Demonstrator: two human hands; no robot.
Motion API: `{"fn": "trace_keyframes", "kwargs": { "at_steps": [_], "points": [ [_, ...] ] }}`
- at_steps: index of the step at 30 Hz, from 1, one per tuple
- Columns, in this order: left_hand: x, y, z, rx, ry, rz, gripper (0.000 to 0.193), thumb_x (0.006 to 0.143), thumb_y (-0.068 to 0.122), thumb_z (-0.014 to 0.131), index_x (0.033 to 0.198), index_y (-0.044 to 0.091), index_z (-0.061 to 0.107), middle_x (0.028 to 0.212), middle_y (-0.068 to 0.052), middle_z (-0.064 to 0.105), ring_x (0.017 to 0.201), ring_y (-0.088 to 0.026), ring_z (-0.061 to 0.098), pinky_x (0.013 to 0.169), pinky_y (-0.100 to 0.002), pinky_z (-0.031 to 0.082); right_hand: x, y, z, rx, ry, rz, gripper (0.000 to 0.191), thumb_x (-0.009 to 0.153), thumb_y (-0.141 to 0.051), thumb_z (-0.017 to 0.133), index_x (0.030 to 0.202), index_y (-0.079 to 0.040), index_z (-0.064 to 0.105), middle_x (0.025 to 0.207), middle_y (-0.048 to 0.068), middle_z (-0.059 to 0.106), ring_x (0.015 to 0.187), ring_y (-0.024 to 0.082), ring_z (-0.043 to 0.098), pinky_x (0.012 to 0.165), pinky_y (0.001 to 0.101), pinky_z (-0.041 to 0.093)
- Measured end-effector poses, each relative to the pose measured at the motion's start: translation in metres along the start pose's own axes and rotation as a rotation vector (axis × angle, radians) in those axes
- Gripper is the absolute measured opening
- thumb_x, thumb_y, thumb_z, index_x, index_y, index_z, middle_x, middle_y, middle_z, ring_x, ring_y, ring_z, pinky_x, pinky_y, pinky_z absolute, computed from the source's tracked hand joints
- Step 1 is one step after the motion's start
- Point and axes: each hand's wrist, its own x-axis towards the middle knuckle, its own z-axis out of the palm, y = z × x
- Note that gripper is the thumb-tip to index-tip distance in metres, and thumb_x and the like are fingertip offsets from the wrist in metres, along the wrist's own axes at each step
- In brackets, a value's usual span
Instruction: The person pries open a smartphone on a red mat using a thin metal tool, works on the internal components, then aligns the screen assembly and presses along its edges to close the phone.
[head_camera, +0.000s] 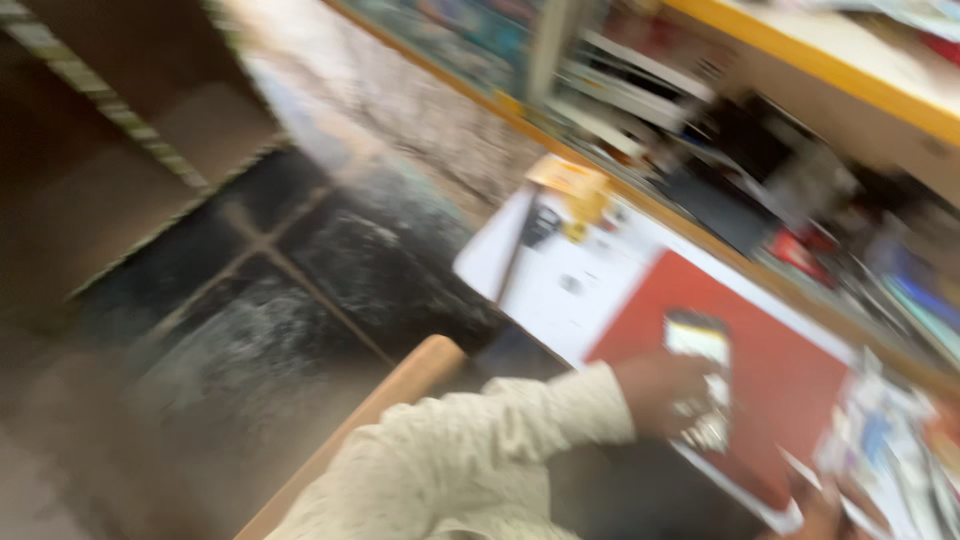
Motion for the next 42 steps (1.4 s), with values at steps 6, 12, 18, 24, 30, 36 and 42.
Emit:
{"fn": "trace_keyframes", "kwargs": {
  "at_steps": [6, 12, 18, 24, 30, 36, 42],
  "points": [
    [-0.004, 0.005, 0.003, -0.044, -0.011, -0.086, 0.033, 0.086, 0.022, 0.081, 0.112, 0.005, 0.069, 0.129, -0.021, 0.063, 0.118, -0.040, 0.064, 0.101, -0.045, 0.054, -0.002, -0.007, -0.028, 0.344, -0.038, 0.319, 0.027, 0.105, -0.015, 0.058, 0.117, 0.009, 0.061, 0.107, 0.015, 0.068, 0.094, 0.023, 0.071, 0.083, 0.0319, 0.062],
    [-0.002, 0.016, 0.000, -0.005, -0.071, -0.157, 0.047, 0.085, 0.029, 0.084, 0.120, 0.002, 0.066, 0.132, -0.020, 0.060, 0.119, -0.039, 0.061, 0.098, -0.046, 0.053, 0.015, -0.013, -0.032, 0.100, -0.219, 0.373, 0.030, 0.111, -0.022, 0.056, 0.120, 0.003, 0.071, 0.074, 0.009, 0.058, 0.068, 0.016, 0.054, 0.064, 0.0286, 0.045],
    [-0.003, 0.022, 0.000, 0.067, -0.016, -0.141, 0.053, 0.083, 0.030, 0.085, 0.123, 0.003, 0.064, 0.136, -0.020, 0.056, 0.119, -0.041, 0.059, 0.099, -0.047, 0.051, 0.048, 0.000, -0.012, -0.499, -0.330, 0.038, 0.023, 0.103, -0.022, 0.066, 0.114, -0.002, 0.072, 0.073, 0.017, 0.064, 0.060, 0.031, 0.060, 0.059, 0.0411, 0.048],
    [-0.009, 0.032, -0.004, 0.118, 0.010, -0.147, 0.061, 0.076, 0.030, 0.087, 0.125, 0.003, 0.063, 0.134, -0.020, 0.055, 0.116, -0.041, 0.058, 0.098, -0.048, 0.049, 0.065, 0.004, 0.010, -0.738, -0.369, -0.079, 0.023, 0.095, -0.025, 0.074, 0.110, -0.007, 0.074, 0.084, 0.016, 0.069, 0.073, 0.038, 0.067, 0.062, 0.0480, 0.050],
    [-0.008, 0.032, 0.000, 0.085, 0.080, -0.179, 0.028, 0.086, 0.015, 0.081, 0.110, 0.006, 0.069, 0.123, -0.012, 0.063, 0.105, -0.033, 0.063, 0.089, -0.044, 0.052, 0.054, -0.019, 0.007, -0.627, -0.364, -0.211, 0.026, 0.090, -0.016, 0.080, 0.112, -0.006, 0.072, 0.105, 0.015, 0.060, 0.090, 0.034, 0.064, 0.076, 0.0433, 0.053],
    [-0.013, 0.030, 0.003, 0.053, 0.100, -0.108, 0.020, 0.087, 0.008, 0.077, 0.105, 0.005, 0.071, 0.111, -0.009, 0.067, 0.097, -0.030, 0.065, 0.084, -0.042, 0.053, 0.027, -0.047, -0.004, -0.223, -0.512, -0.252, 0.037, 0.084, 0.003, 0.078, 0.120, -0.003, 0.071, 0.120, 0.014, 0.062, 0.104, 0.029, 0.068, 0.087, 0.0372, 0.058],
    [-0.014, 0.032, 0.004, 0.055, 0.093, -0.062, 0.018, 0.088, 0.007, 0.078, 0.105, 0.005, 0.071, 0.109, -0.007, 0.067, 0.097, -0.029, 0.067, 0.083, -0.041, 0.054, 0.011, -0.041, 0.003, -0.163, -0.519, -0.324, 0.032, 0.083, 0.011, 0.078, 0.111, -0.003, 0.073, 0.120, 0.014, 0.066, 0.100, 0.024, 0.072, 0.081, 0.0299, 0.063]
  ]
}}
